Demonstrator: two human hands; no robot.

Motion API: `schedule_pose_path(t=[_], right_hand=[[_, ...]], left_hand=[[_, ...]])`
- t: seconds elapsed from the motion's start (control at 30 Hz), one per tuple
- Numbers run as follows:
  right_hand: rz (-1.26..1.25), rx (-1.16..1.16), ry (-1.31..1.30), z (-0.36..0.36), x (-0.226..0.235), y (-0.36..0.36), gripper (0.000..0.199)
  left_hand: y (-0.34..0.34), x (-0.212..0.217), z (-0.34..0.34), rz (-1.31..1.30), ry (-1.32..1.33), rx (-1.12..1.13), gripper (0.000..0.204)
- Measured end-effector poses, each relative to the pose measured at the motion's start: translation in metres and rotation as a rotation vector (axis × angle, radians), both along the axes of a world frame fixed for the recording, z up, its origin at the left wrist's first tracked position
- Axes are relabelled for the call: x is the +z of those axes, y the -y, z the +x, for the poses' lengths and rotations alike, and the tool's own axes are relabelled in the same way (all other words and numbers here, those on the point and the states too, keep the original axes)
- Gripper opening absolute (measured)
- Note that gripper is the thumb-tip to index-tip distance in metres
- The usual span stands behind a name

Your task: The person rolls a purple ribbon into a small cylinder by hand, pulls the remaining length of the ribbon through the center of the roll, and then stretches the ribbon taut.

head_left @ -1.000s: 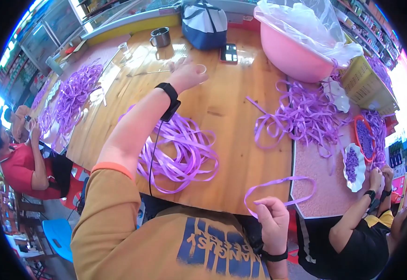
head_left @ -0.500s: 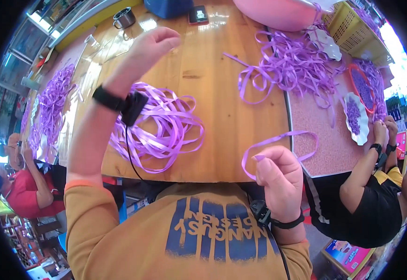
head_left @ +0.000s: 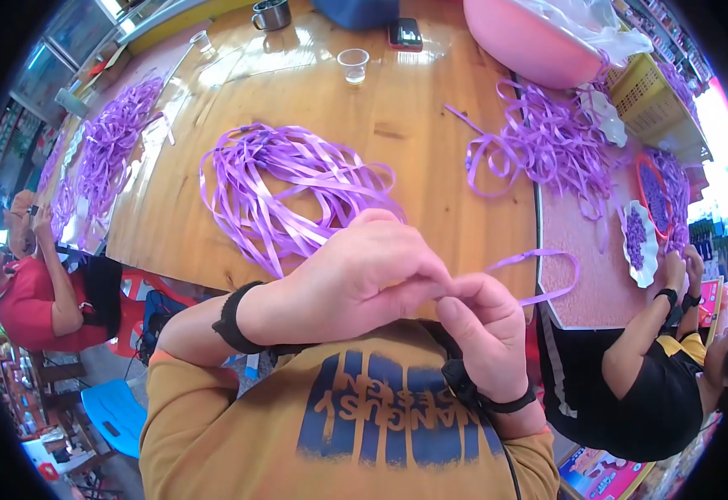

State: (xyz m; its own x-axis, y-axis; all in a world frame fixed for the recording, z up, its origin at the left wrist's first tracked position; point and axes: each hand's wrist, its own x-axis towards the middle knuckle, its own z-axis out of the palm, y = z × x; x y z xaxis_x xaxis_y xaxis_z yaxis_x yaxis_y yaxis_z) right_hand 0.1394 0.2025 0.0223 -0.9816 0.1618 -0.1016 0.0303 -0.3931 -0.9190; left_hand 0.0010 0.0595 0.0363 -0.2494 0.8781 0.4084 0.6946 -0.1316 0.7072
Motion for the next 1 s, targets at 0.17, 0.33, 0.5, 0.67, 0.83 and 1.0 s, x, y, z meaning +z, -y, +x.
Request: schedule_pose_path(t=[0.17,0.33,0.5,0.67,0.83,1.0], right_hand=[[0.397,-0.231,-0.171,-0.004,-0.012,0.01,0.02],[0.887,-0.265,-0.373,-0.009,-0.01,0.004,0.019],[0.815,-0.254,-0.249,-0.006,-0.007,0.004,0.012],[0.792,-0.244,-0.272,-0.006,-0.009,0.003,0.011],[0.765,-0.192,-0.257,-0.007,-0.011,0.001,0.011],[0.806,-0.122,-0.306,-0.01,-0.009,0.002,0.01]], left_hand=[[0.004,-0.006,0.015,-0.085,0.633,0.079,0.015],[0.009,-0.01,0.023,-0.086,1.255,0.063,0.01],[0.015,-0.015,0.013,0.15,-0.015,0.251,0.019],[0.009,-0.01,0.018,0.1,-0.235,0.217,0.024],[0.009,-0.022,0.01,0.031,-0.049,0.118,0.013],[0.017,-0.02,0.008,-0.195,0.604,-0.013,0.01]])
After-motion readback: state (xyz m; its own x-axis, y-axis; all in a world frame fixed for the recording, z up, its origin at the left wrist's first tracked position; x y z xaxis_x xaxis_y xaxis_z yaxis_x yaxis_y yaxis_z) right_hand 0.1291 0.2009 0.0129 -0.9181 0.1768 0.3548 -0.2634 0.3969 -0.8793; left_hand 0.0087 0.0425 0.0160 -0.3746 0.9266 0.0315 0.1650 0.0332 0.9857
